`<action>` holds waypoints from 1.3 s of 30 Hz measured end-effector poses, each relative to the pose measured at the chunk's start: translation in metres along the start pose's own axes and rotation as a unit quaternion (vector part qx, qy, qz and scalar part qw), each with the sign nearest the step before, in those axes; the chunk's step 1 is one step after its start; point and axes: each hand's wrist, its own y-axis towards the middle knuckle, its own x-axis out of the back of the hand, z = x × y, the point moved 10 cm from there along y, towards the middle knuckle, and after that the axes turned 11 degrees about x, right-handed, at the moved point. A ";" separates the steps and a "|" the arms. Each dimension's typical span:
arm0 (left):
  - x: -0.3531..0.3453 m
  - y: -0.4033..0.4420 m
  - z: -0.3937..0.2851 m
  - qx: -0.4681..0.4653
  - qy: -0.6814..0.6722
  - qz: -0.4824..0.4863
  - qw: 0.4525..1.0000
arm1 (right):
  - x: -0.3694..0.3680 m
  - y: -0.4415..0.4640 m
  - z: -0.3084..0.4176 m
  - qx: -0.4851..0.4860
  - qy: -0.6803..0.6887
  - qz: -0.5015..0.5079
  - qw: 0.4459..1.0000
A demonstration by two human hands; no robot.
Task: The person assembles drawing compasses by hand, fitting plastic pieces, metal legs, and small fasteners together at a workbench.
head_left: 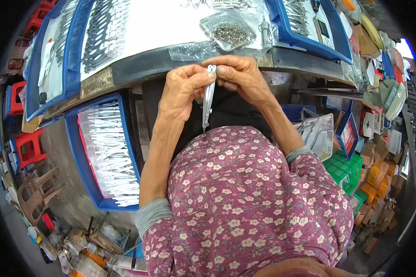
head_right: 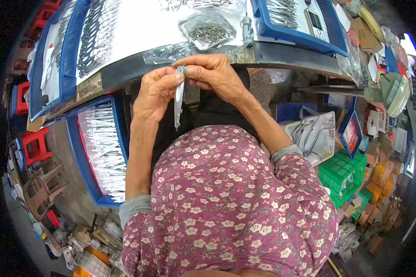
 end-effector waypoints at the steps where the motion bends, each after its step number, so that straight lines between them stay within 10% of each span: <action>1: -0.001 0.002 0.001 0.005 -0.003 0.007 1.000 | 0.002 0.001 -0.001 -0.001 0.010 0.005 1.000; 39: -0.033 0.002 -0.023 -0.051 0.082 0.032 0.995 | 0.038 0.025 0.001 0.020 0.254 -0.007 0.967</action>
